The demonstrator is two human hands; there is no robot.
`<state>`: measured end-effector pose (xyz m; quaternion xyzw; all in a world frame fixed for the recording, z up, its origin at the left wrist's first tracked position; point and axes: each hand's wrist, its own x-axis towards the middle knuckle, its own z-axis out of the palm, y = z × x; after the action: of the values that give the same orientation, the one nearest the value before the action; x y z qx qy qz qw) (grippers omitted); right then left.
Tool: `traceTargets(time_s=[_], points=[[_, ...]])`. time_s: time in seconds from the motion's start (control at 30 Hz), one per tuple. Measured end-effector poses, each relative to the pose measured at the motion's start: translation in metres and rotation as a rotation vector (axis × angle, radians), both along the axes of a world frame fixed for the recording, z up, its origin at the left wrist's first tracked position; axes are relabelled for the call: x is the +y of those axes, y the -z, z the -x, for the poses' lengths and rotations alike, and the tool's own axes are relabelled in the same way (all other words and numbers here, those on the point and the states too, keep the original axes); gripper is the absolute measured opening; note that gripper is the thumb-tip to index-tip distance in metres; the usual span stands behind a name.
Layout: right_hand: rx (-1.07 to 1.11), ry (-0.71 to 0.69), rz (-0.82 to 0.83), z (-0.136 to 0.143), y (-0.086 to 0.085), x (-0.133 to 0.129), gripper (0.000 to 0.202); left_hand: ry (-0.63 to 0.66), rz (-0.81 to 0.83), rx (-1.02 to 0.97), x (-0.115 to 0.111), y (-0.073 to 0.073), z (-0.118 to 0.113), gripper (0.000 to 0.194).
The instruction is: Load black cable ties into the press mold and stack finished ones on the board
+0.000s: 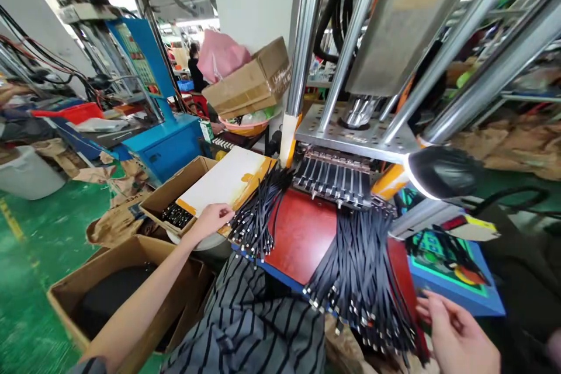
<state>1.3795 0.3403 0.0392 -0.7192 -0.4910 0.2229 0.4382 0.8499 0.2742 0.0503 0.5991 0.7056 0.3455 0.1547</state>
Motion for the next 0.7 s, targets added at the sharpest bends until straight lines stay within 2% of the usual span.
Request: traceTargets(time_s=[0.07,0.13,0.23,0.4,0.57,0.63,0.7], points=[[0.092,0.010,0.019,-0.007,0.013,0.001,0.041,0.021,-0.010,0.009,0.006,-0.001,-0.009,0.025],[0.002,0.007,0.008,-0.005,0.021,0.002,0.045,0.041,-0.014,0.035,0.011,-0.002,-0.014,0.027],[-0.116,0.017,-0.031,-0.004,0.023,0.004,0.054,0.075,-0.025,0.075,0.015,-0.004,-0.013,0.030],[-0.190,-0.067,-0.069,0.001,0.008,0.000,0.056,0.106,-0.051,0.094,0.033,-0.007,-0.004,0.037],[-0.211,-0.161,0.038,0.044,-0.017,-0.010,0.049,0.062,-0.077,0.122,0.076,-0.006,-0.008,0.039],[-0.165,-0.249,0.070,0.052,-0.015,-0.006,0.049,0.032,-0.076,0.129,0.086,0.002,-0.009,0.038],[-0.077,-0.342,0.146,0.048,-0.005,0.002,0.052,0.000,-0.070,0.117,0.088,0.015,-0.006,0.035]])
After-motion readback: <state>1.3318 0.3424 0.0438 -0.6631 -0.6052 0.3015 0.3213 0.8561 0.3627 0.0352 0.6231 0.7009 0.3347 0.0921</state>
